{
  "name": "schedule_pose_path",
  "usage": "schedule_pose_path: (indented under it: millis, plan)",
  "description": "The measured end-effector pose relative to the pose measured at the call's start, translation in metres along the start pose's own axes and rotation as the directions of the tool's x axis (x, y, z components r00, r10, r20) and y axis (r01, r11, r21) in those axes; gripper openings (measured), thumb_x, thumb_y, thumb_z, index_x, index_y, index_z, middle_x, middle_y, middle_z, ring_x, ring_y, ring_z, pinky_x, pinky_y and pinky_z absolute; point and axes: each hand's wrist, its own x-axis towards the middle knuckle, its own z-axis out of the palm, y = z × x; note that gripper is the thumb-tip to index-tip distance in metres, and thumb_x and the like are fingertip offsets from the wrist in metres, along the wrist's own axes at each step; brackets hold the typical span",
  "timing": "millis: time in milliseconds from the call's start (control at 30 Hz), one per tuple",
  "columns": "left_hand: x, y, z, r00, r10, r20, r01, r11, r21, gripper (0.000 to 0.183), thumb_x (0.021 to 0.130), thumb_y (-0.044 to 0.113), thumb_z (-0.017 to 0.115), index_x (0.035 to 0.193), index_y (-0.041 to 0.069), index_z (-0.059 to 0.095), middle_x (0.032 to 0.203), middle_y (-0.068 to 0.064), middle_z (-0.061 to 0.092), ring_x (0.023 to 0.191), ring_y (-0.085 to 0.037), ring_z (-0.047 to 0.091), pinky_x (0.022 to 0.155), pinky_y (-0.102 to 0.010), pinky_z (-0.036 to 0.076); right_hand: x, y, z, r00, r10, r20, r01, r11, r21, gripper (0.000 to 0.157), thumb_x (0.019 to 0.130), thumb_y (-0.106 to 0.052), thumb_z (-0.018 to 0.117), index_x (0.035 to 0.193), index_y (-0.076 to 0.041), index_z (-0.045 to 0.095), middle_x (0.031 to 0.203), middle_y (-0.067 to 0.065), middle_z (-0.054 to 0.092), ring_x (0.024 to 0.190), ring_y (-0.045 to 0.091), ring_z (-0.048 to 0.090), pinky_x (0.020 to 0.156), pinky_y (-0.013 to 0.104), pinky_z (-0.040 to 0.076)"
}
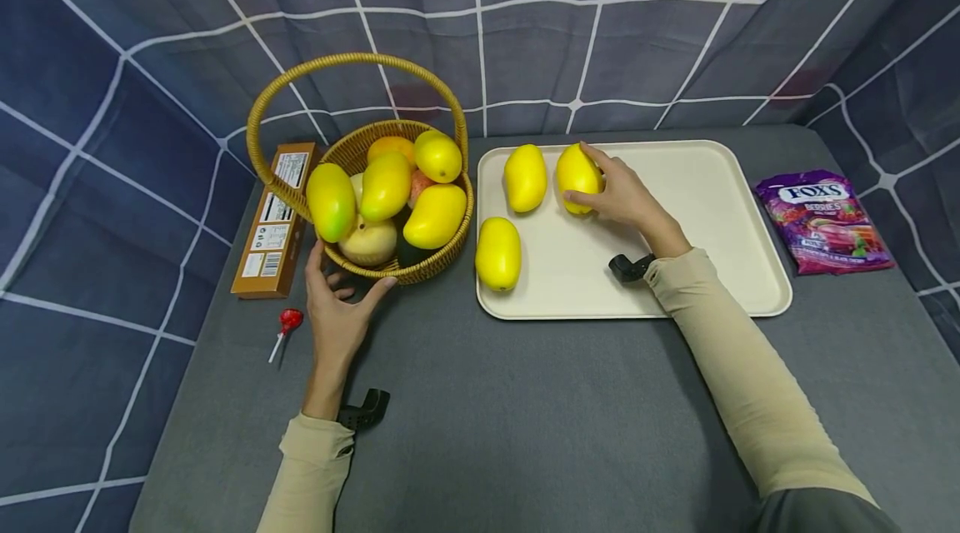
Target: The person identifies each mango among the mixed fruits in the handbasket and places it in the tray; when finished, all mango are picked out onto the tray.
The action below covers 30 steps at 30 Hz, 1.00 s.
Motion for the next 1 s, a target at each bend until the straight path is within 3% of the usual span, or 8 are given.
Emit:
schedule_pose_path:
  millis: [200, 633, 800, 900, 1000]
  plan:
    - [0.000, 0.000, 0.000, 1.000, -0.007, 0.001, 0.007, 1.000, -0.014, 0.106, 0.073, 0.021, 0.088, 0.155, 0.029, 0.022, 0.158, -0.003, 0.027, 0.112, -0.029, 0.052, 0.083, -0.032, 0.046, 0.001, 0.000, 0.002, 0.999, 0.014, -0.030, -0.014, 1.000, -0.009, 0.087, 0.087, -0.048, 0.070, 0.156, -0.023, 0.025, 0.134, 0.024, 0.044, 0.112, 0.035, 0.044, 0.094, 0.049, 0.038]
    - [0.001, 0.001, 0.000, 1.000, -0.008, -0.002, 0.008, 1.000, -0.005, 0.106, 0.072, 0.022, 0.088, 0.155, 0.030, 0.022, 0.158, 0.000, 0.027, 0.113, -0.026, 0.054, 0.084, -0.035, 0.047, -0.005, 0.000, 0.003, 0.999, -0.010, -0.051, 0.007, 0.998, -0.055, 0.091, 0.084, -0.051, 0.072, 0.156, -0.023, 0.025, 0.134, 0.025, 0.043, 0.112, 0.036, 0.045, 0.095, 0.052, 0.039]
    - [0.001, 0.002, 0.000, 1.000, -0.006, 0.007, 0.006, 1.000, -0.018, 0.104, 0.074, 0.024, 0.087, 0.155, 0.031, 0.022, 0.158, -0.001, 0.027, 0.114, -0.028, 0.054, 0.085, -0.040, 0.047, -0.015, -0.004, 0.004, 0.990, -0.003, -0.139, -0.009, 0.996, -0.086, 0.090, 0.083, -0.050, 0.073, 0.156, -0.023, 0.027, 0.138, 0.025, 0.041, 0.120, 0.039, 0.042, 0.098, 0.057, 0.037]
    - [0.001, 0.002, 0.000, 1.000, -0.002, 0.007, 0.002, 1.000, -0.020, 0.104, 0.074, 0.024, 0.087, 0.155, 0.031, 0.022, 0.158, -0.002, 0.027, 0.114, -0.028, 0.054, 0.085, -0.041, 0.047, -0.024, -0.017, 0.006, 0.973, -0.057, -0.226, 0.040, 0.996, -0.079, 0.087, 0.082, -0.045, 0.076, 0.154, -0.024, 0.032, 0.138, 0.022, 0.041, 0.125, 0.039, 0.040, 0.101, 0.057, 0.035]
    - [0.000, 0.001, 0.000, 1.000, -0.002, 0.003, 0.002, 1.000, -0.022, 0.105, 0.073, 0.023, 0.087, 0.155, 0.032, 0.022, 0.159, -0.001, 0.027, 0.114, -0.027, 0.053, 0.085, -0.041, 0.047, -0.033, -0.041, 0.011, 0.947, -0.162, -0.278, 0.155, 0.987, -0.046, 0.085, 0.080, -0.039, 0.080, 0.152, -0.023, 0.037, 0.137, 0.020, 0.043, 0.124, 0.036, 0.042, 0.103, 0.055, 0.035]
